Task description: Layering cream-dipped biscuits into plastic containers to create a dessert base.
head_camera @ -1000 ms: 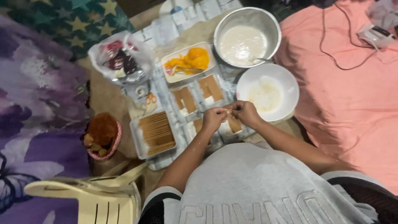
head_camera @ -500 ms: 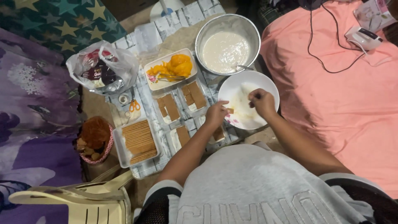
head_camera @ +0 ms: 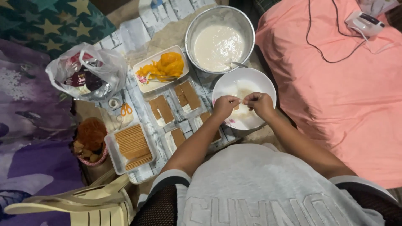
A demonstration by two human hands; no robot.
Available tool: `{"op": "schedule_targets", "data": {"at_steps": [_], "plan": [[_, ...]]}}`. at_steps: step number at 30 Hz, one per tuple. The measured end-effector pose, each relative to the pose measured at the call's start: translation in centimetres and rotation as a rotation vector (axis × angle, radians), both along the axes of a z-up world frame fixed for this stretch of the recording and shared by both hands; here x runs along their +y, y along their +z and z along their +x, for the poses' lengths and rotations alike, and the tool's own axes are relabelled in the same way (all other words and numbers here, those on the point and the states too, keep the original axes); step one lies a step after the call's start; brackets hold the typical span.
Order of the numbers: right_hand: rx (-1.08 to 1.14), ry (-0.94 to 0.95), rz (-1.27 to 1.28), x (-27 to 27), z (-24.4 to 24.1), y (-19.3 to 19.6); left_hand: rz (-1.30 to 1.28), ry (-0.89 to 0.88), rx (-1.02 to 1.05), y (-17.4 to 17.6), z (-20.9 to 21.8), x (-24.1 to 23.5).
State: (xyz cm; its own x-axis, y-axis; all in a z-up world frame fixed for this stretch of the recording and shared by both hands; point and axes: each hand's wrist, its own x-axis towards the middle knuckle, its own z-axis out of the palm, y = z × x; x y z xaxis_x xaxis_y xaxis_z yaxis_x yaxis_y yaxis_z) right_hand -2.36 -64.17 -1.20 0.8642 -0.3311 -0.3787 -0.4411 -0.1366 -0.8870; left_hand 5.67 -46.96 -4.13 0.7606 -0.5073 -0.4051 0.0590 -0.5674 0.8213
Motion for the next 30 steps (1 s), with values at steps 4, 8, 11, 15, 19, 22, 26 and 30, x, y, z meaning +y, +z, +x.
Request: {"op": "schedule_targets", "data": {"at_steps": [4,8,11,15,19,22,26,30], "plan": [[-0.091,0.013,0.185,1.8,1.4,0.3,-0.071,0.113,0.031,2.5,-0.1,1.9],[-0.060,0.198,-0.102,1.8,3.2,-1.4,-0.099,0.260,0.026,4.5,0.2,4.9],[0.042,0.399,-0.661,1.7,3.4,-4.4,-0.097,0.378,-0.045,5.1,-0.3,8.5],[0.094,0.531,-1.102,3.2,2.6,-6.4,-0.136,0.607,-0.144,2.7,-0.7,15.4],[0.100,0.557,-1.126,2.2,3.4,-11.6,-0.197,0.797,-0.155,5.7,-3.2,22.5],[0.093,0.513,-1.013,1.8,3.7,-11.1,-0.142,0.929,-0.234,3.2,-4.7,28.7],[-0.131,0.434,-1.186,1.2,4.0,-7.0,-0.160,1.113,-0.233,2.7,-6.6,34.2],[-0.151,0.480,-1.381,1.6,3.4,-5.3,-0.191,1.182,-0.212,3.9,-8.2,37.5]]}}
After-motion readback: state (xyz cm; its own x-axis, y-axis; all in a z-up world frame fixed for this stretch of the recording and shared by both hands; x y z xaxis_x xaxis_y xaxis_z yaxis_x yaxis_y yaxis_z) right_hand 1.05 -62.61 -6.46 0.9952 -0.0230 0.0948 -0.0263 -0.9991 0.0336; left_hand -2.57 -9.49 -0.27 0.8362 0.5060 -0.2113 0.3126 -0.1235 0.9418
